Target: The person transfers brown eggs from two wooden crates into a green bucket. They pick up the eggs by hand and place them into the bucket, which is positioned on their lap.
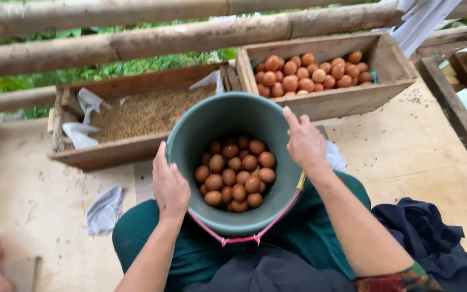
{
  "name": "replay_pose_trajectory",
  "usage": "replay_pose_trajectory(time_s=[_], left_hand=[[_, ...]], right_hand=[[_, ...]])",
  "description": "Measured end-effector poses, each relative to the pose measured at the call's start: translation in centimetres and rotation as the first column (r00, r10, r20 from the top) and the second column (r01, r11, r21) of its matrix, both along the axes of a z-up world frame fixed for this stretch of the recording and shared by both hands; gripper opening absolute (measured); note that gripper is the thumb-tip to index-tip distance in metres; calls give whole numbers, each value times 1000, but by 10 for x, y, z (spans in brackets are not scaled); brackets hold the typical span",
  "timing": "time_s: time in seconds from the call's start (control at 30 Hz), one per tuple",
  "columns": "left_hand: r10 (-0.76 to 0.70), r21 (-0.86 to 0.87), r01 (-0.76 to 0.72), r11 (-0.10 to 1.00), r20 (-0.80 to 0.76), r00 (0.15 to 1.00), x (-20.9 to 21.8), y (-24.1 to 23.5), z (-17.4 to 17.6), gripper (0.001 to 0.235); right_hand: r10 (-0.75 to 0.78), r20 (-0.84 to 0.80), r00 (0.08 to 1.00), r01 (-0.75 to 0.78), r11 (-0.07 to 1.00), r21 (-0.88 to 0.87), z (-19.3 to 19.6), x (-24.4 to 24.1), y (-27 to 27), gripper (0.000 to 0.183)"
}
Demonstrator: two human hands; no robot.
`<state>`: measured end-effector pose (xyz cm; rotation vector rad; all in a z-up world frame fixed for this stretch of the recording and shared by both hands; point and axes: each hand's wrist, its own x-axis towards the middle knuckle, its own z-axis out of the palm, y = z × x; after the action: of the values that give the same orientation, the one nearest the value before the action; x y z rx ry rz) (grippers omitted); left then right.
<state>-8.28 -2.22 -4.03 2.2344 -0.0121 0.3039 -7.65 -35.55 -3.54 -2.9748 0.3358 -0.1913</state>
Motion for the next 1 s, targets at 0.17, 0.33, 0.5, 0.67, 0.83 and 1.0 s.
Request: replay_pose_trajectory(time_s=[0.17, 0.33, 0.5, 0.67, 0.83, 1.0], left_hand=[[-63, -2, 63, 998, -27, 998, 5, -2, 9, 53], [-30, -22, 30, 999, -7, 1000, 4, -3, 9, 53], [47, 104, -43, 994, -37, 998, 7, -8, -1, 56], [67, 282, -69, 957, 16, 998, 14, -11, -14, 57], [67, 335, -74, 940, 31, 997, 13, -15, -14, 58], [86, 283, -77, 956, -22, 996, 14, -17, -8, 61]], right_hand=[[-31, 25, 999, 26, 984, 177, -9, -7, -10, 60], [5, -57, 998, 7, 976, 216, -2, 5, -6, 62], [43, -164, 986, -33, 997, 65, 4, 11, -6, 87], [49, -97, 994, -38, 993, 109, 2, 11, -14, 86], [82, -197, 977, -28, 965, 261, 15, 8, -18, 87], [40, -63, 997, -21, 963, 270, 0, 8, -19, 77]])
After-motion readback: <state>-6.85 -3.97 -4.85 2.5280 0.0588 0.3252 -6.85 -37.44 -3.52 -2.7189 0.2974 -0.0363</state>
